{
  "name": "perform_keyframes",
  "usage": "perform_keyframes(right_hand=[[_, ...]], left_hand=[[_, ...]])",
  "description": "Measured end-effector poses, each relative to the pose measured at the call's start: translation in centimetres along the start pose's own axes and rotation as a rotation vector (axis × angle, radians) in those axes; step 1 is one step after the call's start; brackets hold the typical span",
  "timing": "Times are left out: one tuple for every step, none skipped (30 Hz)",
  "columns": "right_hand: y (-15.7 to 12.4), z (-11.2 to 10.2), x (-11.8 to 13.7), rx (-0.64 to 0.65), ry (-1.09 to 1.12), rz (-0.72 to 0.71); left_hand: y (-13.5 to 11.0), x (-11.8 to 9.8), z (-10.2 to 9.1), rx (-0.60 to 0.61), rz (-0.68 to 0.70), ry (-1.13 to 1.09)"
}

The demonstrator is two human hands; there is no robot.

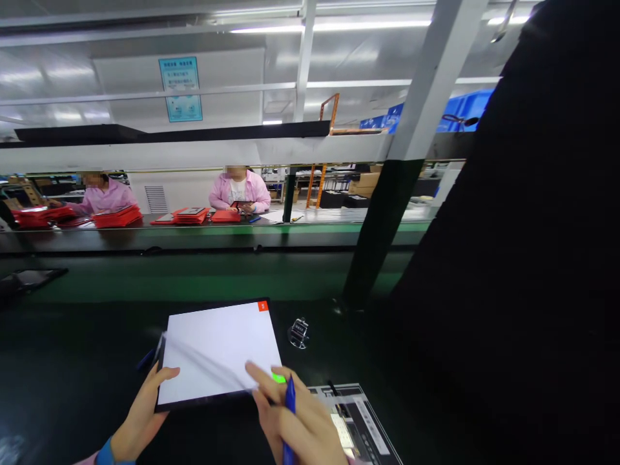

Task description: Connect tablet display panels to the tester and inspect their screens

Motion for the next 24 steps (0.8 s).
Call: perform_keyframes(right_hand=[[1.8,-0.6,-0.3,0.040,0.052,-0.001],[3.7,-1.0,-0.7,0.088,0.146,0.002],[5.6,-1.4,-1.3,0.161,0.275,0.014],[7.3,-1.6,-1.9,0.234,0.398,0.053],[8.8,-1.8,-2.4,0.293,0.490,0.074],[10.1,-1.9,-2.9,0.349,0.549,0.099],[11.1,-2.1,-3.3,0.425,0.568,0.121],[11.7,-2.2,-3.6,0.497,0.567,0.134],[12.1,-2.4,-3.9,0.560,0.550,0.143],[12.2,-2.6,-4.0,0.609,0.524,0.146],[12.1,-2.9,-4.2,0.637,0.500,0.146],[11.9,-3.1,-4.3,0.647,0.483,0.147],[11.6,-3.2,-4.5,0.643,0.472,0.156],[11.2,-3.3,-4.8,0.623,0.465,0.174],[10.7,-3.2,-5.1,0.585,0.462,0.202],[10.2,-3.1,-5.4,0.531,0.461,0.241],[9.7,-2.9,-5.9,0.461,0.461,0.287],[9.1,-2.6,-6.3,0.382,0.464,0.336],[8.5,-2.3,-6.8,0.305,0.474,0.382],[7.8,-2.0,-7.2,0.236,0.495,0.422],[7.2,-1.7,-7.5,0.176,0.524,0.450],[6.6,-1.3,-7.8,0.124,0.554,0.469],[6.0,-1.1,-8.1,0.077,0.574,0.480],[5.5,-0.8,-8.3,0.035,0.580,0.486]], left_hand=[[-0.1,-0.1,0.2,0.007,-0.007,0.008],[-0.2,-0.1,0.4,0.013,-0.015,0.012],[-0.4,-0.3,0.5,0.015,-0.021,0.011],[-0.6,-0.4,0.7,0.010,-0.025,0.007],[-0.8,-0.6,0.9,-0.005,-0.031,0.006],[-0.9,-0.7,1.0,-0.026,-0.036,0.009],[-1.1,-0.9,1.0,-0.048,-0.037,0.017],[-1.2,-1.0,1.0,-0.067,-0.036,0.029],[-1.2,-1.2,1.0,-0.078,-0.032,0.039],[-1.2,-1.3,1.0,-0.085,-0.026,0.045],[-1.2,-1.4,1.0,-0.087,-0.020,0.043],[-1.1,-1.5,1.0,-0.087,-0.015,0.036],[-1.0,-1.5,0.9,-0.088,-0.013,0.027],[-1.0,-1.6,0.9,-0.090,-0.011,0.018],[-0.9,-1.6,0.8,-0.092,-0.009,0.010],[-0.9,-1.6,0.8,-0.094,-0.009,0.005],[-0.9,-1.6,0.7,-0.095,-0.011,-0.001],[-1.0,-1.6,0.7,-0.095,-0.014,-0.009],[-1.0,-1.6,0.7,-0.095,-0.018,-0.019],[-1.1,-1.6,0.7,-0.091,-0.023,-0.031],[-1.2,-1.7,0.7,-0.082,-0.030,-0.046],[-1.3,-1.7,0.8,-0.067,-0.031,-0.062],[-1.4,-1.8,0.9,-0.041,-0.023,-0.079],[-1.5,-1.9,1.1,-0.009,-0.011,-0.098]])
Point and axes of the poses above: each hand's wrist, its own y-axis towards the middle knuckle, its own z-axis out of the palm, x = y × z, the point moved 3 cm from there along y, towards the middle knuckle, and after that the axes turned 12 degrees about x, right-handed, at the moved point
